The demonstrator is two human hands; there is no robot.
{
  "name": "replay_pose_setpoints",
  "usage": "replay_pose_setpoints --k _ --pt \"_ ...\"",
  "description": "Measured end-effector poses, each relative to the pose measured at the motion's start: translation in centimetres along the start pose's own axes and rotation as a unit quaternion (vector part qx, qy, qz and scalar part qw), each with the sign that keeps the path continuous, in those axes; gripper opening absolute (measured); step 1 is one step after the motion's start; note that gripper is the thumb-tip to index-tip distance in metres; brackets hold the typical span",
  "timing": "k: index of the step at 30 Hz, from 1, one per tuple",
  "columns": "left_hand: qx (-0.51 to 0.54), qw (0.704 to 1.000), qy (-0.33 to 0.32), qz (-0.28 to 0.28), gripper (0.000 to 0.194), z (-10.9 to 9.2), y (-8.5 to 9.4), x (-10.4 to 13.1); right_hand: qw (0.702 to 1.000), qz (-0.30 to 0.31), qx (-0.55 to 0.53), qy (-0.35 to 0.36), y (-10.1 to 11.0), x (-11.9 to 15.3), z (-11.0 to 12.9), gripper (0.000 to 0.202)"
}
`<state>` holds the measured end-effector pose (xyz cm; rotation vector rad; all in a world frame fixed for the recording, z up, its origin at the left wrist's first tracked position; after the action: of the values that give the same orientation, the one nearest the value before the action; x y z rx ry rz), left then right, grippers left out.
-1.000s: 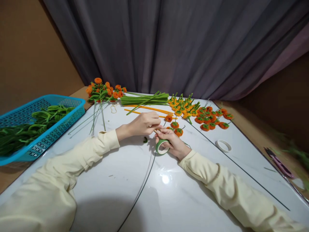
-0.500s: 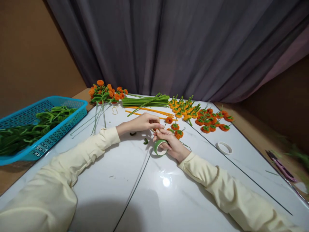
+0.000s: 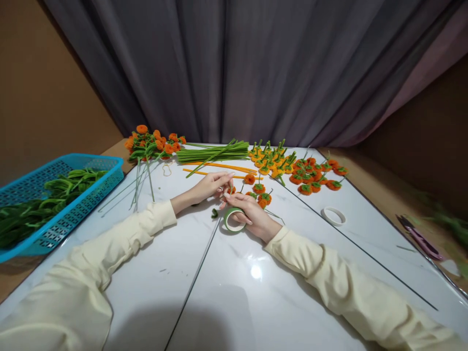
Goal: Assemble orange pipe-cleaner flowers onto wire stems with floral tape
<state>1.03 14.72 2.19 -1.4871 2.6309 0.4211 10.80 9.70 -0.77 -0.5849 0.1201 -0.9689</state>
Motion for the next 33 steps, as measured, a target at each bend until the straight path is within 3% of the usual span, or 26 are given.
replay_pose_setpoints --k 4,8,9,13,16,18,21,24,25,27,30,33 --pt "-0.074 0.996 -0.029 -0.032 0.042 -1.9 0.0 -0.2 1.000 0.000 -0.008 0.002 0.0 -0.1 0.0 0.029" --pt "-0.137 0.968 -0.067 -0.200 0.046 -4.7 3.8 -0.4 1.000 0.000 -0.014 -0.002 0.1 -0.1 0.0 0.027" --pt "-0.141 0.963 -0.064 -0.219 0.046 -5.4 4.7 -0.3 1.000 0.000 -0.014 -0.003 0.1 -0.1 0.0 0.026" --pt "-0.117 0.974 -0.026 -0.191 0.019 -7.5 6.6 0.0 1.000 0.000 -0.016 -0.006 0.1 -0.1 0.0 0.023" --pt "-0.175 0.971 -0.009 -0.164 0.025 -9.1 6.6 0.6 1.000 0.002 -0.017 -0.005 0.2 -0.2 -0.1 0.022" --pt "-0.228 0.955 -0.007 -0.190 0.022 -10.2 6.6 1.2 1.000 0.002 -0.014 -0.006 0.2 -0.2 -0.1 0.022" --pt "-0.269 0.932 -0.049 -0.238 0.039 -12.0 7.2 2.1 1.000 0.008 -0.008 -0.004 0.1 -0.1 -0.1 0.022" --pt "-0.349 0.899 -0.117 -0.236 0.021 -13.8 9.3 2.7 1.000 0.013 0.004 -0.003 0.1 0.0 -0.1 0.024" --pt "-0.402 0.879 -0.114 -0.231 0.031 -14.1 10.4 2.9 1.000 0.011 0.009 -0.004 0.1 0.0 -0.1 0.024" --pt "-0.524 0.813 -0.024 -0.252 0.042 -13.6 13.9 3.4 1.000 0.008 0.018 -0.004 0.2 0.0 -0.1 0.025" --pt "-0.611 0.715 0.248 -0.234 0.050 -10.2 19.4 4.6 0.999 0.006 0.035 -0.002 0.1 0.0 0.0 0.025" --pt "-0.596 0.696 0.335 -0.218 0.048 -6.5 22.3 5.1 0.998 0.005 0.057 -0.004 -0.1 0.0 0.1 0.027"
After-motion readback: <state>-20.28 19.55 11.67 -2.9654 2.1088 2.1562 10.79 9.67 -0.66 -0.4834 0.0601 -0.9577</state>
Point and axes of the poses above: each hand's wrist, its own x-axis away from the middle knuckle, its own y-axis out of the back of the hand, z = x × y, the point moved 5 cm from there along -x, towards the middle knuckle, and after that the axes turned 6 degrees about -y, right-handed, at the moved point
